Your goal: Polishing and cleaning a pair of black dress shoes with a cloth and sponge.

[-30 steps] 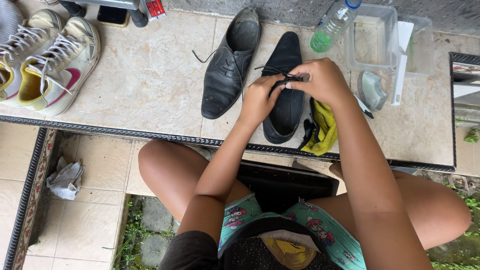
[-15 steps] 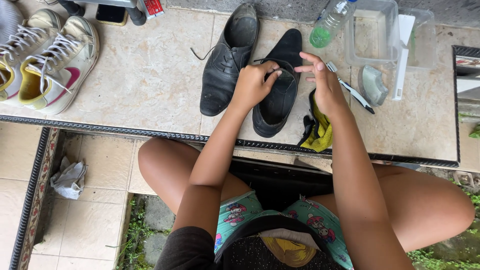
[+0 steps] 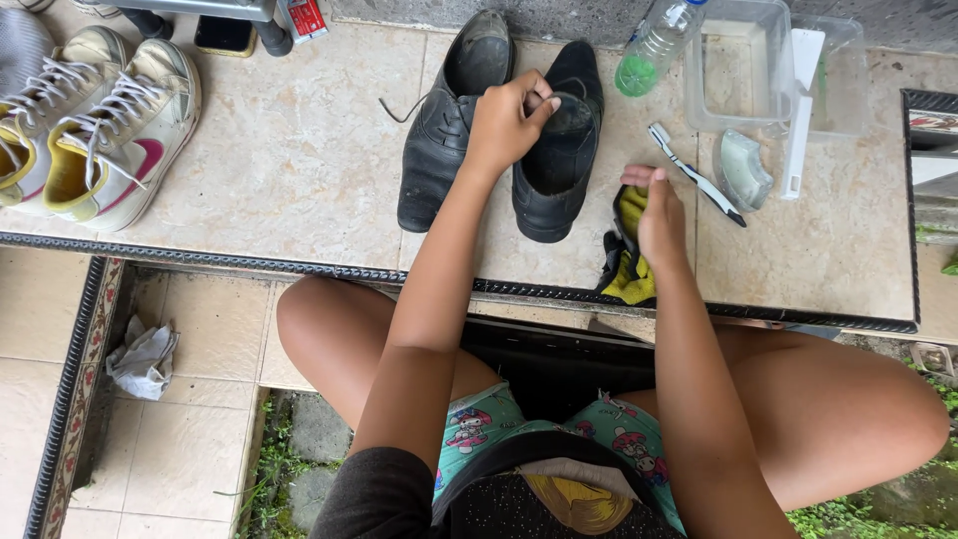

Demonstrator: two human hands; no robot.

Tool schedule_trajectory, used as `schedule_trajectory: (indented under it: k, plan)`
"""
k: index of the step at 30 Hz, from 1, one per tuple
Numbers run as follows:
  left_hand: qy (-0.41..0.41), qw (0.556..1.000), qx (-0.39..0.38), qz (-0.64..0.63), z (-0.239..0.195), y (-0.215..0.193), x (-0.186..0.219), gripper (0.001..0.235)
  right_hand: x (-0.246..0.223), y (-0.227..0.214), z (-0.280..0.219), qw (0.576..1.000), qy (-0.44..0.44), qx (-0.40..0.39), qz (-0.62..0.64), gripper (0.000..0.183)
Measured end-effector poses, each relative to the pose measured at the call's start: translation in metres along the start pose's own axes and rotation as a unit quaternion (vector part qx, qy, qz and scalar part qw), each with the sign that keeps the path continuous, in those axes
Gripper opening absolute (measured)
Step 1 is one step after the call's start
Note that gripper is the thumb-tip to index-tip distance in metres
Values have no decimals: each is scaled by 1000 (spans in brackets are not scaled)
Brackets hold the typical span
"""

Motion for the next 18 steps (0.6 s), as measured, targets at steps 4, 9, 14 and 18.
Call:
schedule_trajectory:
  k: [4, 9, 14, 18]
  plan:
    - [-21, 1000, 18, -2, 5, 3, -2, 10, 3, 6, -3, 998, -54, 36, 6, 59]
    - [-60, 998, 25, 1, 12, 10, -7, 15, 6, 6, -2, 994, -80, 44, -67, 53]
    - [-56, 990, 43, 121, 4, 10, 27, 13, 18, 3, 10, 997, -65, 42, 23, 59]
    - [-35, 988, 47, 141, -8, 22, 46, 12, 37, 2, 16, 991, -85, 69, 70, 52]
Point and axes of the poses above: each hand's wrist, its own z-axis towards the middle knuckle, its own y-axis out of the palm, x = y × z, the point moved 2 cm from there along z, towards the middle knuckle, and after that the axes turned 14 degrees about -x, right-handed, at the moved point
